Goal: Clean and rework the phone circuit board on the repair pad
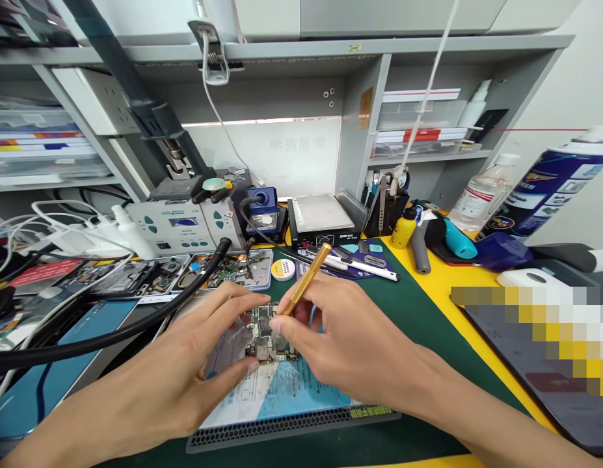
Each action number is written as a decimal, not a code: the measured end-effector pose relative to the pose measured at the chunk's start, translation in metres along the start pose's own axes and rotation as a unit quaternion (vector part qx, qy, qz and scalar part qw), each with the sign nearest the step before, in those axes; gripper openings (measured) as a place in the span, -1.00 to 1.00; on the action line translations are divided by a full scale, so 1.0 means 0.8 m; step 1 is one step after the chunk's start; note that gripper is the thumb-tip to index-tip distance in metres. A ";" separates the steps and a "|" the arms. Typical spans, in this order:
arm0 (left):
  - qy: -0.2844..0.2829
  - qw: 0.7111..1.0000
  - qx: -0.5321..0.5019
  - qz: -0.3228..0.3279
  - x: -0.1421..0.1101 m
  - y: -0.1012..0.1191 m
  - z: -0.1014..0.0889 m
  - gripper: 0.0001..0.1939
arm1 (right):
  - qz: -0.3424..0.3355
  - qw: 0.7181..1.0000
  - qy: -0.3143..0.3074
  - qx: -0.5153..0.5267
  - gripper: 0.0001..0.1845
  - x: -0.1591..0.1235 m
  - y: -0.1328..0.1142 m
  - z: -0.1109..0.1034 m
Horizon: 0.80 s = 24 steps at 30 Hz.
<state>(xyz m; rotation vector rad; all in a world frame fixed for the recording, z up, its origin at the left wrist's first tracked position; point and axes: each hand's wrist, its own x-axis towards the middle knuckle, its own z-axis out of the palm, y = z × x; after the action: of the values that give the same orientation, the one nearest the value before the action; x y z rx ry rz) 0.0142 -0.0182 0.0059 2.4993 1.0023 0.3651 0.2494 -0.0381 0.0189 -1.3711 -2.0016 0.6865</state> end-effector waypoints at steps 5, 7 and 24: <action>0.001 1.000 0.006 0.004 -0.001 0.000 0.000 -0.44 | -0.017 1.000 0.007 -0.015 -0.93 0.000 -0.002 0.002; 0.001 1.000 0.006 0.003 -0.001 0.000 0.000 -0.45 | -0.021 1.000 0.010 -0.017 -0.93 0.001 -0.002 0.002; -0.001 1.000 0.010 0.007 0.001 0.000 0.000 -0.41 | -0.034 0.999 0.004 -0.033 -0.92 0.004 0.000 0.000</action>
<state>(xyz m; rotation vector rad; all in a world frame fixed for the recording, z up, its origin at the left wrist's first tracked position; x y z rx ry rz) 0.0148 -0.0177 0.0060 2.5258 0.9924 0.3573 0.2487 -0.0350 0.0197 -1.3348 -2.0716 0.5890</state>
